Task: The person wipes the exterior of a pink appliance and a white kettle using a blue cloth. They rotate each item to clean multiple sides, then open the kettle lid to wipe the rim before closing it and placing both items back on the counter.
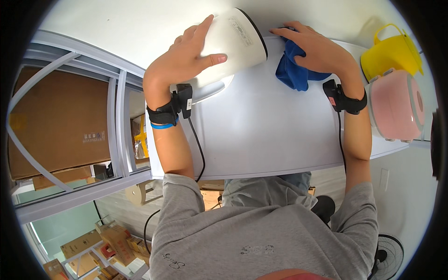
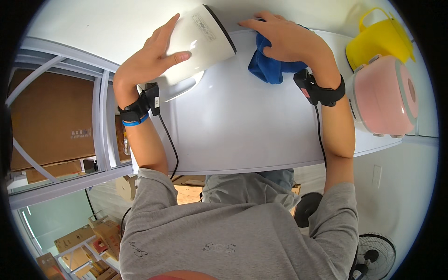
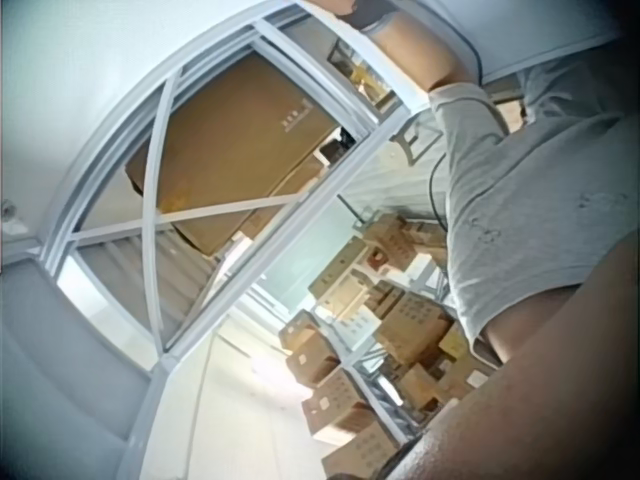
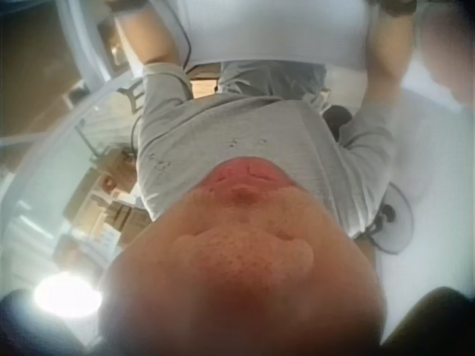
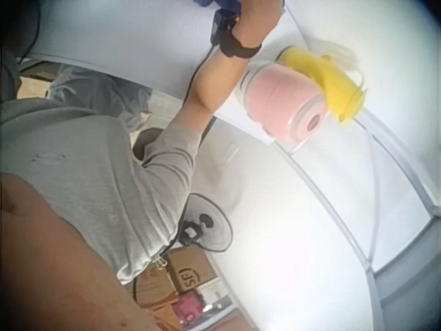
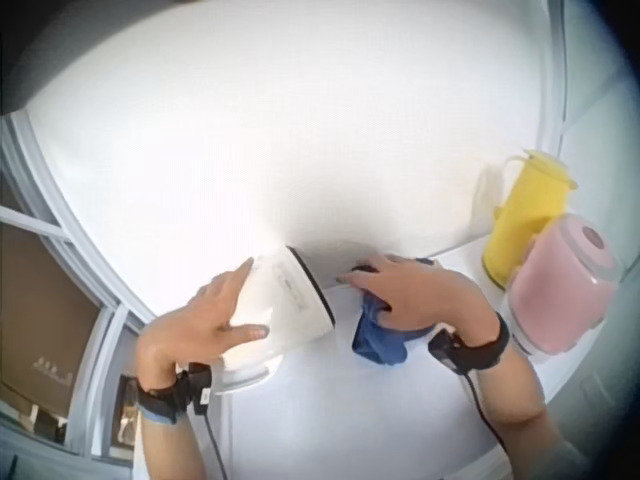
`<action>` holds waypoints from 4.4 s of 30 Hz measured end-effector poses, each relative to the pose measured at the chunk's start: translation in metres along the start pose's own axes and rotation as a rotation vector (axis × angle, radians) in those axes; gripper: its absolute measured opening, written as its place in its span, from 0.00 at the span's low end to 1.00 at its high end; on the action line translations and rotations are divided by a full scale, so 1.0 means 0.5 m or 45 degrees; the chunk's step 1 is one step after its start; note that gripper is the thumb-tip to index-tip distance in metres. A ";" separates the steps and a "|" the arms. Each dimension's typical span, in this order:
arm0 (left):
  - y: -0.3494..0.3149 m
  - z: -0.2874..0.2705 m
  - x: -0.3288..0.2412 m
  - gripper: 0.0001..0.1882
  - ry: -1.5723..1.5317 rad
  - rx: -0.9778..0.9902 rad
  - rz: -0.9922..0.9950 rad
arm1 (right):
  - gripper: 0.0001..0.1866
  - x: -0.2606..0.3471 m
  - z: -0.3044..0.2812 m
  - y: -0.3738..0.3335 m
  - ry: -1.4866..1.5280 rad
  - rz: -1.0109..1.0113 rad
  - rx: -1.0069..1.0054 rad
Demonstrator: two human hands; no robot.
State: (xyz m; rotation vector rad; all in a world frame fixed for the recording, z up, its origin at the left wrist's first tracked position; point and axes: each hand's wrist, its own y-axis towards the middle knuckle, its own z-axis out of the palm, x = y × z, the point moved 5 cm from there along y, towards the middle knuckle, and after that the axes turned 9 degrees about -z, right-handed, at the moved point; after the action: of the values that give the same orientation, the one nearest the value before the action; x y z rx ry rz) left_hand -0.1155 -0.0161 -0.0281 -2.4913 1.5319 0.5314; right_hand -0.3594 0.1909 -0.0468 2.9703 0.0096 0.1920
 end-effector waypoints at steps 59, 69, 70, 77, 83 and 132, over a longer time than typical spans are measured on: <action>-0.147 -0.167 -0.081 0.24 -0.022 -0.350 -0.125 | 0.69 0.010 0.002 0.031 0.631 0.144 -0.030; -0.137 -0.167 -0.127 0.24 0.029 -0.457 0.124 | 0.71 -0.030 0.019 0.034 0.628 0.083 -0.122; -0.137 -0.169 -0.131 0.23 0.030 -0.464 0.135 | 0.71 -0.036 0.022 0.034 0.621 0.088 -0.134; -0.125 -0.180 -0.134 0.18 -0.083 -0.615 0.222 | 0.73 -0.066 0.032 0.032 0.736 0.126 -0.163; -0.119 -0.186 -0.114 0.18 -0.226 -0.604 0.337 | 0.72 -0.037 0.006 0.024 1.152 0.313 -0.012; -0.022 -0.130 -0.066 0.24 -0.574 -0.566 0.209 | 0.61 0.064 0.037 0.046 0.846 0.086 0.172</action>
State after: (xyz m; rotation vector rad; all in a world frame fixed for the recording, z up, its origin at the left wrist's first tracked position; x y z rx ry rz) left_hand -0.1056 -0.0045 0.0440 -2.2928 1.5611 1.4878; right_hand -0.3254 0.1655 -0.0568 2.8805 0.0040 1.2093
